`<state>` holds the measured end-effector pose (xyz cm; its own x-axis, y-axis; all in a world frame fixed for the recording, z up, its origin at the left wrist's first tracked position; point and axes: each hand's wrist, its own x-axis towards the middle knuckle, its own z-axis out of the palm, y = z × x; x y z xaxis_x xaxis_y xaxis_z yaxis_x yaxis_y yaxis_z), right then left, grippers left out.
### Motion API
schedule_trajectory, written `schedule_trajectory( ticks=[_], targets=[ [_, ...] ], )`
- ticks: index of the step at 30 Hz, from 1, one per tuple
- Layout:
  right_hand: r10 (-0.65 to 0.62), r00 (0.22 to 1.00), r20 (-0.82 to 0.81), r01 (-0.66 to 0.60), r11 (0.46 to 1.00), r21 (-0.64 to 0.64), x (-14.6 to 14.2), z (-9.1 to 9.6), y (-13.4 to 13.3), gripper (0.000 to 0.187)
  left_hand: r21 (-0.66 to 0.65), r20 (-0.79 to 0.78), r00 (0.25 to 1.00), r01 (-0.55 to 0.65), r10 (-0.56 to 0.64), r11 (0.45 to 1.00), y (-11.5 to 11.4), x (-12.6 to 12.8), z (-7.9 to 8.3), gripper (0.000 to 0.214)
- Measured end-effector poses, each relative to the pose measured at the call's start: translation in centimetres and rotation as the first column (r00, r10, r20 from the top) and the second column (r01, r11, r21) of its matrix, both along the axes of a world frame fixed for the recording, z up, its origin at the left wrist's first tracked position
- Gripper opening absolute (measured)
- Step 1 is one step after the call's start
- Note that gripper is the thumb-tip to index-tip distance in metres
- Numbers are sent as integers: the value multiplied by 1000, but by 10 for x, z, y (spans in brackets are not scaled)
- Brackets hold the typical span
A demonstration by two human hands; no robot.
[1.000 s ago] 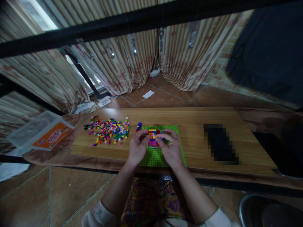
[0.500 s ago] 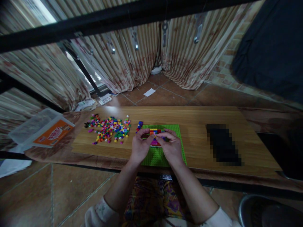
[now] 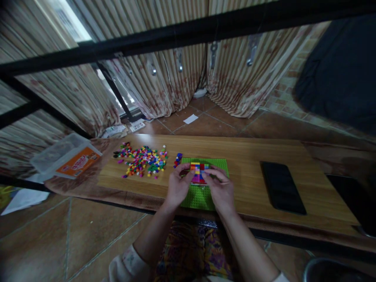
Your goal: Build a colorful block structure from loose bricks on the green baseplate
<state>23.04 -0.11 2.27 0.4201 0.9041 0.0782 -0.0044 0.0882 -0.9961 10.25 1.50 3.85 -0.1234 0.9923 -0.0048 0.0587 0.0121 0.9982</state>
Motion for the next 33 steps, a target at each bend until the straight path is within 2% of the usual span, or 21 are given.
schedule_trajectory(
  ticks=[4, 8, 11, 14, 16, 18, 21, 23, 27, 30, 33],
  targets=[
    [-104, 993, -49, 103, 995, -18, 15, -5, -10, 22, 8, 18, 1000, -22, 22, 1000, -10, -15, -14, 23],
    [-124, 992, -9, 123, 990, -72, 25, -10, -20, 27, -12, -42, 998, -57, 56, 998, -20, -33, -25, 27],
    [-96, 994, 57, 102, 989, -104, 24, -12, -27, 30, 24, -150, 989, 21, -17, 1000, -29, -36, -22, 34],
    [-6, 982, 189, 27, 993, -112, 19, -8, -31, 38, 101, -304, 946, 153, -116, 983, -39, -26, -13, 42],
    [74, 937, 343, -47, 995, -85, 15, -4, -33, 41, 126, -393, 907, 219, -154, 968, -45, -17, -10, 47],
    [123, 836, 534, -119, 992, -41, 10, 0, -35, 42, 126, -458, 874, 242, -160, 962, -49, -11, -9, 52],
    [101, 650, 753, -155, 988, 1, 6, -3, -39, 43, 123, -532, 833, 250, -149, 960, -53, -8, -13, 55],
    [73, 574, 816, -143, 990, 12, 5, -8, -41, 46, 131, -569, 809, 268, -149, 954, -55, -10, -15, 57],
    [60, 512, 857, -143, 990, 16, 7, -19, -43, 49, 145, -596, 786, 303, -162, 942, -61, -18, -18, 59],
    [63, 510, 858, -147, 989, 15, 8, -19, -42, 50, 144, -583, 793, 315, -177, 938, -65, -27, -19, 53],
    [80, 516, 853, -166, 986, 8, 8, -16, -41, 51, 137, -554, 818, 272, -153, 953, -66, -41, -18, 38]
  ],
)
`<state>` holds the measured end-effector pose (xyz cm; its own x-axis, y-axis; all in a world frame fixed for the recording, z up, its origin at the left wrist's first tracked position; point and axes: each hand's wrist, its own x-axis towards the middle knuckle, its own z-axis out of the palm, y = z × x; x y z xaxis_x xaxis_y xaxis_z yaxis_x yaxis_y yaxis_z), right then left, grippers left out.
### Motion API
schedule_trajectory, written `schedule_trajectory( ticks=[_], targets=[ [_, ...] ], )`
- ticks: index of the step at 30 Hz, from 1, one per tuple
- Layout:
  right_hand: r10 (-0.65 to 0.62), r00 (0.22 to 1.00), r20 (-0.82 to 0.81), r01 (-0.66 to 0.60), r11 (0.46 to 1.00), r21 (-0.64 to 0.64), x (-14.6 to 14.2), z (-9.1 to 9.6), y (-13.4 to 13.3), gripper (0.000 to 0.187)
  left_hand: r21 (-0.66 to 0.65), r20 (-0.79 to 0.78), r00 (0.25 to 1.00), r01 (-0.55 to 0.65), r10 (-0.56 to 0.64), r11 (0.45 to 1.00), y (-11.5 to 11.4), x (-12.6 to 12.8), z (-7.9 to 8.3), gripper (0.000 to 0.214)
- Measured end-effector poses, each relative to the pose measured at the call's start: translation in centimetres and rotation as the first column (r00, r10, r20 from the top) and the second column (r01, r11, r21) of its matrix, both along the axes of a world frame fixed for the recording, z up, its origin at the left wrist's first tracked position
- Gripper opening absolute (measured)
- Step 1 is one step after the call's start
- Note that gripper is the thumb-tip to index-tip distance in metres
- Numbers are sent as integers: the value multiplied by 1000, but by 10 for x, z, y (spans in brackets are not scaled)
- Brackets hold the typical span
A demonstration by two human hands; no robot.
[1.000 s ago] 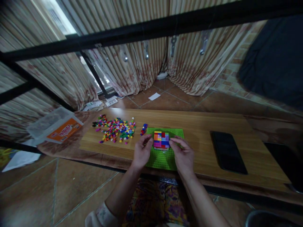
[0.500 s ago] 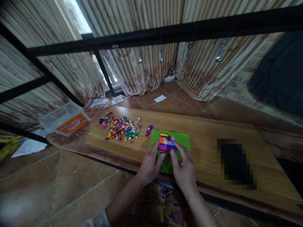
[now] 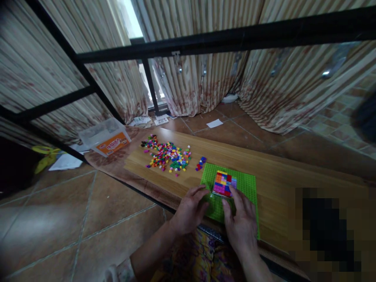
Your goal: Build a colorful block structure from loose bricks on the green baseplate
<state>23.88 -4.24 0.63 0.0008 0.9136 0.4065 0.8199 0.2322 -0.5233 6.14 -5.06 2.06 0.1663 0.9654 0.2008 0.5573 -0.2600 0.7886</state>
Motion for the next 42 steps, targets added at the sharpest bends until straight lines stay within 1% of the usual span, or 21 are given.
schedule_trajectory(
  ticks=[2, 4, 5, 7, 8, 10, 12, 16, 20, 23, 25, 28, 31, 33, 35, 37, 38, 40, 42],
  targets=[
    [3, 1000, -14, -3, 1000, -7, 1, 1, -1, 52, -6, 22, 997, -70, 70, 998, 2, -13, 1, 30],
    [-9, 999, -37, 9, 1000, -13, 2, 2, -2, 54, -6, 29, 981, -194, 194, 981, 7, -29, 3, 26],
    [-24, 998, -53, 23, 1000, -15, 3, 2, -3, 55, -3, 21, 962, -273, 273, 962, 10, -37, 3, 24],
    [-56, 994, -90, 53, 998, -36, 5, 3, -4, 57, 8, -15, 908, -419, 419, 908, 17, -53, 3, 21],
    [-73, 991, -108, 68, 996, -51, 6, 4, -5, 58, 17, -39, 883, -468, 468, 884, 20, -59, 3, 19],
    [-98, 986, -138, 88, 993, -76, 8, 6, -6, 58, 26, -84, 852, -516, 516, 856, 27, -68, 1, 19],
    [-109, 982, -154, 96, 992, -84, 10, 8, -6, 58, 28, -129, 844, -522, 521, 853, 31, -72, -1, 19],
    [-125, 981, -152, 113, 990, -86, 14, 9, -7, 60, 36, -227, 832, -513, 507, 858, 34, -69, -3, 18],
    [-153, 976, -155, 134, 983, -127, 17, 7, -9, 58, 48, -307, 812, -509, 497, 860, 36, -67, -4, 15],
    [-164, 972, -169, 135, 976, -173, 17, 7, -11, 56, 28, -353, 803, -505, 481, 863, 39, -68, -3, 17],
    [-160, 972, -172, 130, 976, -173, 18, 6, -12, 55, 13, -378, 799, -501, 468, 865, 40, -68, -3, 18],
    [-136, 978, -159, 115, 984, -138, 22, 3, -13, 53, 7, -367, 809, -490, 458, 871, 42, -68, -3, 19],
    [-134, 978, -160, 113, 984, -136, 28, 1, -14, 54, 20, -305, 821, -501, 482, 865, 47, -70, -1, 24],
    [-148, 974, -169, 125, 982, -141, 32, 0, -14, 55, 56, -266, 807, -532, 527, 845, 58, -75, 4, 28],
    [-160, 972, -174, 133, 979, -156, 36, 0, -15, 55, 106, -252, 778, -569, 576, 816, 76, -82, 12, 29],
    [-174, 968, -182, 143, 975, -172, 39, -1, -16, 55, 144, -281, 733, -606, 619, 782, 98, -91, 20, 27],
    [-182, 966, -183, 148, 971, -185, 40, -1, -16, 54, 151, -308, 715, -615, 628, 774, 110, -95, 23, 28],
    [-201, 963, -178, 163, 965, -206, 41, -2, -17, 53, 156, -368, 691, -614, 622, 774, 132, -103, 27, 30],
    [-197, 965, -173, 158, 963, -218, 42, -4, -18, 53, 153, -448, 688, -570, 571, 807, 149, -108, 28, 31]
  ],
)
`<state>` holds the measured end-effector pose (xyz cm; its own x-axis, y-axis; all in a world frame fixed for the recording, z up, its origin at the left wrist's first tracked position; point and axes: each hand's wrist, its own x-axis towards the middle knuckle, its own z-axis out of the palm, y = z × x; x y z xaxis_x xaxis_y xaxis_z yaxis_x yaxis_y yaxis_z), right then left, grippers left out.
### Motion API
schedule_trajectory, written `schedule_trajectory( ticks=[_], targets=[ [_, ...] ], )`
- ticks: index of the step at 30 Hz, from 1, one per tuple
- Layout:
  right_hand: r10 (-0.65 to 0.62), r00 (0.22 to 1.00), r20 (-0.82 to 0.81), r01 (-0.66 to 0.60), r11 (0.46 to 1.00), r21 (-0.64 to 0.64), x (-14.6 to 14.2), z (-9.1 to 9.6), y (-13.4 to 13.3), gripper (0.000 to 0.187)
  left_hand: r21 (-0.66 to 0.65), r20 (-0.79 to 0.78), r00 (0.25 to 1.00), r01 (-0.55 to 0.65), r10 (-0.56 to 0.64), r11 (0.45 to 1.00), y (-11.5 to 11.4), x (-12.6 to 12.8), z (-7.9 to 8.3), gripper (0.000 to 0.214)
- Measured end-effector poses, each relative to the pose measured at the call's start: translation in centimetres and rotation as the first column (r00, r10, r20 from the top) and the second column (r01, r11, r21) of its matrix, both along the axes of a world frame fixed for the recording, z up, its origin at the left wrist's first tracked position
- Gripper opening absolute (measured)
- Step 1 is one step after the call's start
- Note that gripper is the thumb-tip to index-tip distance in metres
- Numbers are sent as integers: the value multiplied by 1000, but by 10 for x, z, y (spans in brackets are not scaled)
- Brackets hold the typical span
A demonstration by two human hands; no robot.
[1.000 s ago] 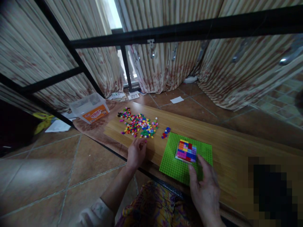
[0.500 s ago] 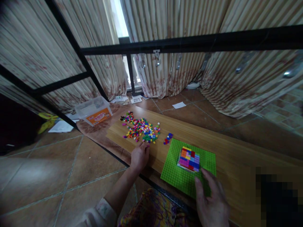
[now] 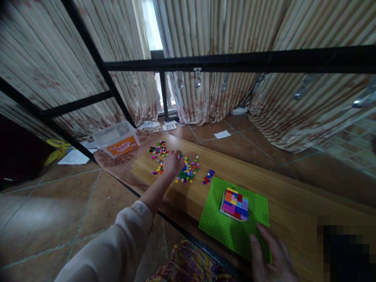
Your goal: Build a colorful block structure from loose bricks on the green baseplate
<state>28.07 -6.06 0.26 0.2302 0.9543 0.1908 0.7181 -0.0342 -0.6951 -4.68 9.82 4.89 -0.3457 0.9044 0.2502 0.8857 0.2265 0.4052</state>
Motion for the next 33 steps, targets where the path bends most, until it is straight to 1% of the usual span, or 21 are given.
schedule_trajectory(
  ticks=[3, 6, 11, 17, 20, 23, 25, 26, 27, 28, 29, 30, 31, 32, 33],
  targets=[
    [17, 1000, -9, -17, 1000, 1, 2, -4, -2, 52, -86, -70, 993, 85, -91, 993, 14, -4, -4, 28],
    [35, 999, -15, -35, 999, -4, 8, -9, -3, 51, -125, -80, 987, 126, -137, 984, 16, -6, -10, 28],
    [27, 999, -32, -26, 1000, 9, 12, -10, -4, 51, -156, -102, 983, 133, -150, 979, 10, -8, -15, 29],
    [10, 996, -86, -7, 999, 39, 2, -2, -4, 44, -169, -169, 963, 183, -211, 969, -4, 1, -12, 25],
    [20, 993, -117, -12, 998, 69, -3, 4, -5, 38, -125, -221, 949, 199, -223, 972, -11, 4, -9, 22],
    [29, 990, -135, -17, 996, 90, -6, 9, -6, 34, -36, -205, 955, 211, -214, 977, -18, 7, -6, 19],
    [33, 989, -144, -19, 995, 103, -8, 12, -5, 32, 56, -117, 968, 229, -221, 972, -25, 13, -3, 16],
    [35, 988, -151, -18, 994, 111, -10, 14, -5, 31, 112, -34, 970, 242, -240, 964, -30, 19, -1, 15],
    [37, 986, -160, -18, 993, 120, -12, 17, -5, 30, 165, 77, 957, 265, -281, 950, -36, 27, 1, 13],
    [43, 984, -173, -21, 992, 128, -15, 19, -5, 29, 213, 217, 918, 287, -331, 934, -44, 36, 4, 12],
    [53, 981, -187, -28, 991, 134, -18, 23, -5, 28, 251, 374, 846, 302, -380, 920, -54, 48, 7, 11],
    [69, 977, -200, -41, 989, 139, -21, 27, -5, 27, 259, 524, 743, 327, -416, 909, -65, 61, 10, 11],
    [93, 973, -211, -63, 988, 143, -25, 32, -6, 26, 250, 664, 619, 345, -419, 905, -77, 74, 14, 12],
    [125, 968, -218, -94, 984, 150, -29, 38, -6, 26, 232, 783, 481, 363, -395, 902, -89, 88, 17, 14],
    [167, 961, -222, -134, 979, 156, -32, 44, -7, 27, 211, 877, 336, 369, -342, 905, -101, 102, 21, 16]
  ],
)
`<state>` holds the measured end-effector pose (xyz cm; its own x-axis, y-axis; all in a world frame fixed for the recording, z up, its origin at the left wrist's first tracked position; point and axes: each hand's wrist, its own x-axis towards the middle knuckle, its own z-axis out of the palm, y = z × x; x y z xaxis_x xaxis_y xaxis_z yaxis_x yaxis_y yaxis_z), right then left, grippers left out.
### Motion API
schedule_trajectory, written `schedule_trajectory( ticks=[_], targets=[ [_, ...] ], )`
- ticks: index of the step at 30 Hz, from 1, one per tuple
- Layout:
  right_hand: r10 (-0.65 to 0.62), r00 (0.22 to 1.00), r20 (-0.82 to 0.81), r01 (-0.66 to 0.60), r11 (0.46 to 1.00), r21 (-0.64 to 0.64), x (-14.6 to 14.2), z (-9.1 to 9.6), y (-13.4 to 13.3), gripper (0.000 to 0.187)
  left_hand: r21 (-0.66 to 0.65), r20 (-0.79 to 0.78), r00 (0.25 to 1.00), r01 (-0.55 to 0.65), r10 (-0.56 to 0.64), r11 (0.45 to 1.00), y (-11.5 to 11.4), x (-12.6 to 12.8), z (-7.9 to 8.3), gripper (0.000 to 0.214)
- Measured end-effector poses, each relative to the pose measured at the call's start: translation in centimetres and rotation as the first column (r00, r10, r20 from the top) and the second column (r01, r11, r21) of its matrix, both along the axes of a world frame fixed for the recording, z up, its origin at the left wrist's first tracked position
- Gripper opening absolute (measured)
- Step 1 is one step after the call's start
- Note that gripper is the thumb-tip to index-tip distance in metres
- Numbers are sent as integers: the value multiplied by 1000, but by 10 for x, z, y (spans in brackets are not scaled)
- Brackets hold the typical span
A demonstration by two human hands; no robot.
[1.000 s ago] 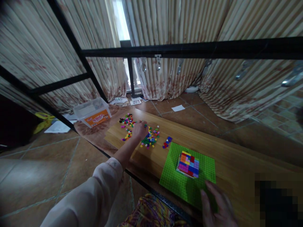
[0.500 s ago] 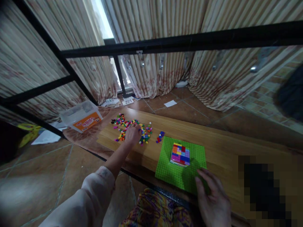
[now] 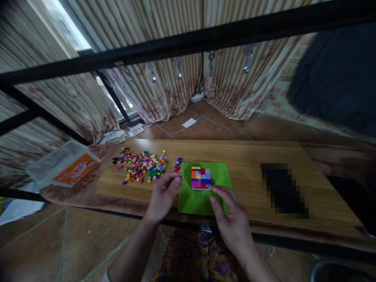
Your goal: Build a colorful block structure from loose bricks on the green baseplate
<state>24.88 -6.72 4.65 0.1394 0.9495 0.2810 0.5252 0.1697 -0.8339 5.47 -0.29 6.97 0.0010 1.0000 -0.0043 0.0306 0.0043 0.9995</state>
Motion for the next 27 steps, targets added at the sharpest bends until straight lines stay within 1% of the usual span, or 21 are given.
schedule_trajectory(
  ticks=[2, 4, 6, 8, 13, 18, 20, 23, 25, 27],
  targets=[
    [99, 995, -2, -99, 995, 5, -5, 12, -1, 30, -161, 226, 972, 97, -59, 982, -21, 23, 6, 22],
    [194, 981, -2, -194, 981, -5, -7, 21, -2, 35, -243, 380, 924, 146, -44, 959, -35, 39, 9, 25],
    [246, 969, -6, -246, 969, -11, -7, 27, -3, 37, -287, 473, 881, 171, -16, 943, -42, 49, 10, 27],
    [251, 968, -10, -251, 968, -6, -5, 27, -3, 34, -310, 512, 859, 191, -6, 931, -44, 54, 10, 26],
    [207, 978, -31, -207, 978, -13, 0, 23, -3, 31, -332, 512, 859, 196, 2, 923, -44, 59, 10, 26],
    [211, 977, -38, -212, 977, -32, 2, 21, -3, 28, -333, 490, 872, 185, 2, 925, -46, 60, 8, 28],
    [199, 980, -24, -200, 979, -44, 3, 22, 0, 25, -346, 455, 890, 148, 28, 927, -47, 58, 7, 29],
    [137, 991, -2, -137, 990, -44, 5, 23, 9, 23, -357, 381, 922, 82, 65, 930, -46, 53, 8, 27],
    [99, 994, 35, -98, 995, -27, 7, 25, 18, 23, -343, 325, 942, 38, 80, 939, -43, 49, 8, 25],
    [84, 992, 94, -84, 996, -7, 9, 27, 27, 24, -310, 264, 959, -19, 105, 951, -39, 45, 8, 23]
  ],
)
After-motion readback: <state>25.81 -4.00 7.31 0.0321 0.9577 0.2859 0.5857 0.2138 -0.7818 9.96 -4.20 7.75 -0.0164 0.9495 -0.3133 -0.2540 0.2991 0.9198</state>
